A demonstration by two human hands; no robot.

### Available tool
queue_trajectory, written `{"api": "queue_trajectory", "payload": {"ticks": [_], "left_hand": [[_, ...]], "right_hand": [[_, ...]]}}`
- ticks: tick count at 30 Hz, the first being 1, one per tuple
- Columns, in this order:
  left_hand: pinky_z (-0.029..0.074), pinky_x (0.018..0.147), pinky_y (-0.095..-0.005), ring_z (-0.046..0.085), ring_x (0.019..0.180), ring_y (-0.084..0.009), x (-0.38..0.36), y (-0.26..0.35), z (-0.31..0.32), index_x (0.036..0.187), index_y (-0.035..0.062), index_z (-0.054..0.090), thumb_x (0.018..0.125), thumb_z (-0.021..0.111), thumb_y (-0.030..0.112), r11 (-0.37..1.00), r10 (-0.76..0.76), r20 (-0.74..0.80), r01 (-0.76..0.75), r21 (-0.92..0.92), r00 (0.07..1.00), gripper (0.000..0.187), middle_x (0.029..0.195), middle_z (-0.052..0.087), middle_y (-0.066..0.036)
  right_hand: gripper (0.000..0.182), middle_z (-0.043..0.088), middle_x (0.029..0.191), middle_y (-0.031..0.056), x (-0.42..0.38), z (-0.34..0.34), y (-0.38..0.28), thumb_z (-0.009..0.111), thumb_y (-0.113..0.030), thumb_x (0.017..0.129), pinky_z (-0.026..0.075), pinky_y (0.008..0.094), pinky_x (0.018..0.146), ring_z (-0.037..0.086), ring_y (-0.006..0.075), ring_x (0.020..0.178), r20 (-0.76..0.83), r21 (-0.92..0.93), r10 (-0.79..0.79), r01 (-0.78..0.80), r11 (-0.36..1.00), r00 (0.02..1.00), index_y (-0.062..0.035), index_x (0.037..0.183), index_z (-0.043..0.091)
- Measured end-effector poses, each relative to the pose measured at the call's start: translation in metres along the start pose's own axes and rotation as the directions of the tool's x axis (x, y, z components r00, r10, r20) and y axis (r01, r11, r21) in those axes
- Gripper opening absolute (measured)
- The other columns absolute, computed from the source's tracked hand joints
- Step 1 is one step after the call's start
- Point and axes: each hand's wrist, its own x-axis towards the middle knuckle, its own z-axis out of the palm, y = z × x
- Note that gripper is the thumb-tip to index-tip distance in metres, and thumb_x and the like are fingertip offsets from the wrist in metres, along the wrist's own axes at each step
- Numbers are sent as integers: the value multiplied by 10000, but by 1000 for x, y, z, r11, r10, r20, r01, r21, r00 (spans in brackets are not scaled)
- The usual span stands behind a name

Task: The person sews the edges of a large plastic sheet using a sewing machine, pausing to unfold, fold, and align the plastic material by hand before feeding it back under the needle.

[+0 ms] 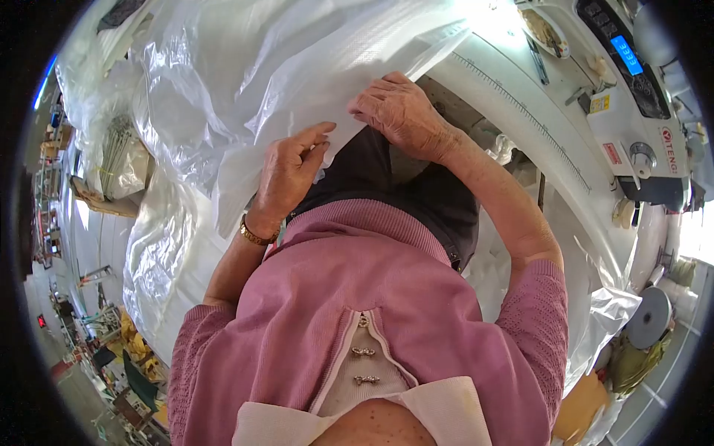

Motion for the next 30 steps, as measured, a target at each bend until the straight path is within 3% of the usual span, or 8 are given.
{"api": "queue_trajectory", "payload": {"ticks": [7, 9, 15, 21, 25, 30], "left_hand": [[475, 632, -357, 613, 672, -330, -7, -2, 5, 1092, -9, 636, 835, 551, -17, 991, 15, -3, -15, -136, 1000, 271, 794, 610, -187], [435, 558, -236, 514, 574, -105, -5, -10, 8, 1147, -25, 628, 876, 526, -21, 981, 146, -20, -148, -129, 989, 290, 766, 558, -113], [413, 522, -261, 495, 542, -131, -8, -2, 18, 1073, -21, 659, 814, 688, 34, 980, 168, -143, -182, -87, 975, 266, 769, 553, -97], [401, 508, -281, 505, 535, -138, -2, -6, 23, 931, 12, 673, 783, 738, 63, 976, 209, -189, -216, -20, 959, 170, 744, 572, -83], [408, 509, -301, 523, 535, -177, 3, -5, 24, 879, 11, 662, 785, 728, 58, 968, 242, -180, -249, -17, 953, 124, 734, 573, -92], [453, 561, -342, 581, 632, -294, 11, 4, 15, 860, 10, 661, 825, 671, 30, 940, 335, -147, -321, 115, 931, 42, 767, 590, -119]], "right_hand": [[108, 574, 779, 73, 12, -8, -10, 612, -157, 868, 415, 378, 784, 572, 264, 789, 164, -98, 168, -154, 983, 972, -63, 879, 559], [129, 563, 790, 72, 14, -10, -10, 609, -172, 868, 404, 378, 805, 557, 263, 809, 188, -130, 174, -151, 980, 967, -58, 853, 551], [134, 549, 883, 59, 11, -17, -6, 635, -194, 850, 392, 396, 885, 534, 257, 874, 131, -127, 65, -48, 991, 989, -73, 862, 577], [142, 568, 947, 49, 2, -22, -1, 662, -209, 824, 355, 434, 991, 545, 256, 941, 102, -163, -6, 23, 986, 995, -100, 903, 614], [133, 567, 944, 41, -2, -23, -6, 670, -205, 805, 366, 423, 979, 548, 248, 941, 136, -231, 5, 27, 973, 991, -110, 883, 617], [117, 567, 868, 9, -4, -18, -6, 686, -197, 760, 417, 370, 848, 554, 203, 902, 123, -223, 10, 17, 975, 992, -127, 814, 609]]}}
